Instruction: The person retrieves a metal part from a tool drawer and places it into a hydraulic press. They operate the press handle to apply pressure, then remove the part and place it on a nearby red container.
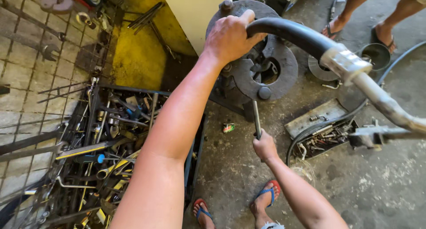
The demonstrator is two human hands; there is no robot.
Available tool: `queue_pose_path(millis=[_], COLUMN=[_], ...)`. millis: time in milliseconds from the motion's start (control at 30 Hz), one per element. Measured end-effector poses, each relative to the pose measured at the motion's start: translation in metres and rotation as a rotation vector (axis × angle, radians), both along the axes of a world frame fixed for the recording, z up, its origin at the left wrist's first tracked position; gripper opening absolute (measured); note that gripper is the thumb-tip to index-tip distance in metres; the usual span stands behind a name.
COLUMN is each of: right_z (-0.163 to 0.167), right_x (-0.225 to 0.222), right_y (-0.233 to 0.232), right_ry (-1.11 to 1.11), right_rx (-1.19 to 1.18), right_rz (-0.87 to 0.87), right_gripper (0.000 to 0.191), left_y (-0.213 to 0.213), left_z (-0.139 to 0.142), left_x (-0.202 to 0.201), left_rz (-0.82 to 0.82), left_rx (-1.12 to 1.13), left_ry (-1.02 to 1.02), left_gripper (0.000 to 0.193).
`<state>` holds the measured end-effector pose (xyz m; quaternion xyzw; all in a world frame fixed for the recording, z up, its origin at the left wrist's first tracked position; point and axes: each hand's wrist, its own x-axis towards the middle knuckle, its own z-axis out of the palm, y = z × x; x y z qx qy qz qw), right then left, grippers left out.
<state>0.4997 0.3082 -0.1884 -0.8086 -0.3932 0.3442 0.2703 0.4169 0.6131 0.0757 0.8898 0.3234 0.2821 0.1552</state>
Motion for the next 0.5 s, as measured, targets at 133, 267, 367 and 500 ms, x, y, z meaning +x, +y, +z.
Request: queue_pose_path(millis=[133, 267, 367, 500], right_z=[-0.023, -0.014, 0.019, 0.066], right_x=[-0.013, -0.027, -0.019, 0.018], right_y=[0.01, 0.027, 0.039, 0.047], right_ry=[-0.075, 0.207, 0.624, 1.106], right_rx=[-0.048, -0.229, -0.428, -0.249], right_rz=[-0.048, -0.054, -0.06, -0.147], right_gripper=[0.024, 0.013, 0.016, 0.035], left_y=[0.0, -0.004, -0.003, -0.003], left_z=[-0.001, 0.001, 0.005, 0.007], left_x=[0.0, 0.0, 0.0, -0.003], left_rz=[-0.018, -0.01, 0.011, 0.022], left_rx=[0.066, 0.017, -0.009, -0.008], left_ry=[-0.071, -0.022, -0.015, -0.015], left_gripper=[0.039, 0.04, 0.04, 0.038])
